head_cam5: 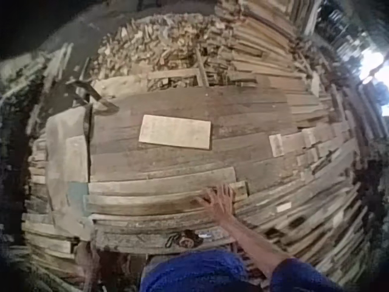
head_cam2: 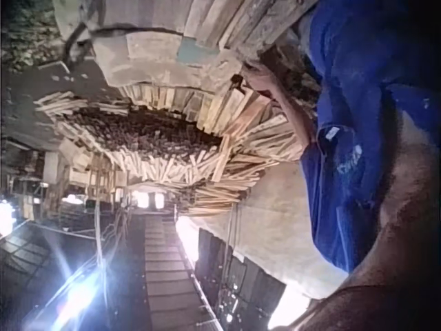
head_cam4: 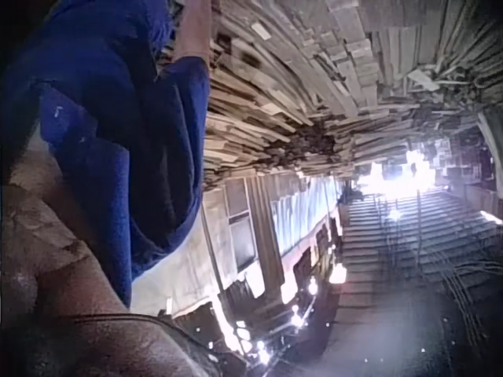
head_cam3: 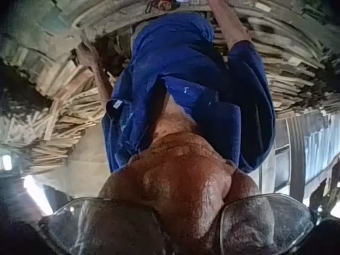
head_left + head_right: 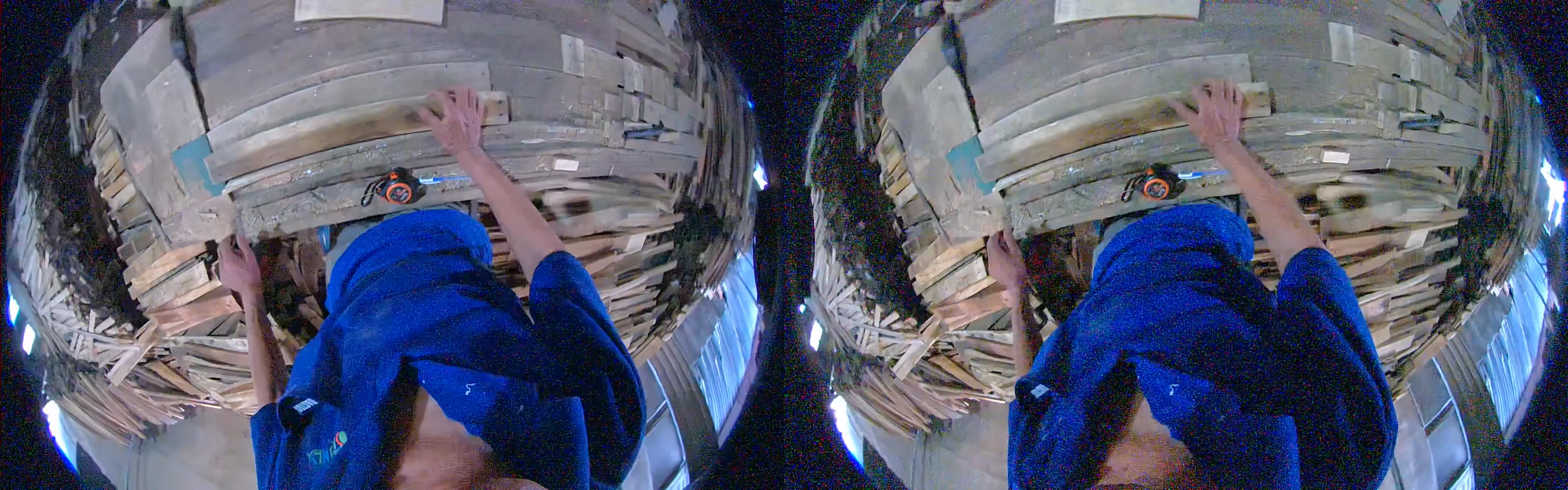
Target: Measuring wooden slats with a tape measure and arranging them on a workbench for processing.
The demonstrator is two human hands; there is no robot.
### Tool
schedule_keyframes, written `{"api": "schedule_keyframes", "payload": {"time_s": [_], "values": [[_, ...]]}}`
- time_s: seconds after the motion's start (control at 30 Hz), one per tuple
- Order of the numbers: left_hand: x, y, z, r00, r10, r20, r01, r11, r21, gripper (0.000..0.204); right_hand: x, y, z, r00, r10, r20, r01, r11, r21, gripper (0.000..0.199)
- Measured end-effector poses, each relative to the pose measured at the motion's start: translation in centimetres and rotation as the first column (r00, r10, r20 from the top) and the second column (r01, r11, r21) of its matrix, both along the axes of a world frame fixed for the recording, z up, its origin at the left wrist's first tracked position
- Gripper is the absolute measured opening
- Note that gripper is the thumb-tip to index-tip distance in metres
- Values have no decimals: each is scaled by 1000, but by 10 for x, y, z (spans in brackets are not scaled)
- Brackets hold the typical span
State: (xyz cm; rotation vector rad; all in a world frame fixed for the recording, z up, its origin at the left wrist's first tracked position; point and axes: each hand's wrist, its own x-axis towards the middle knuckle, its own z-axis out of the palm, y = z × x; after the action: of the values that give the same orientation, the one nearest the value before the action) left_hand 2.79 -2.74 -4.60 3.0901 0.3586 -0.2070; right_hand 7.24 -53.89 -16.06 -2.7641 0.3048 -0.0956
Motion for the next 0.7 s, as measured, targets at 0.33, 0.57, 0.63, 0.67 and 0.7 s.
{"api": "schedule_keyframes", "payload": {"time_s": [0.33,0.57,0.63,0.67,0.7], "values": [[23,-10,-15,980,-46,192,39,999,38,36,-1,-11,-46,992,-49,115,75,970,-230,51],[25,0,-29,931,-116,346,132,991,-22,32,2,-7,-41,995,-86,55,97,969,-226,54],[27,0,-32,890,-151,430,182,983,-32,32,-1,-7,-38,992,-86,87,101,977,-186,56],[25,1,-32,901,-132,414,157,987,-27,33,-2,-4,-40,992,-92,88,108,974,-198,60],[26,-1,-31,909,-118,399,141,990,-28,34,-3,-7,-42,990,-106,90,124,968,-217,64]]}}
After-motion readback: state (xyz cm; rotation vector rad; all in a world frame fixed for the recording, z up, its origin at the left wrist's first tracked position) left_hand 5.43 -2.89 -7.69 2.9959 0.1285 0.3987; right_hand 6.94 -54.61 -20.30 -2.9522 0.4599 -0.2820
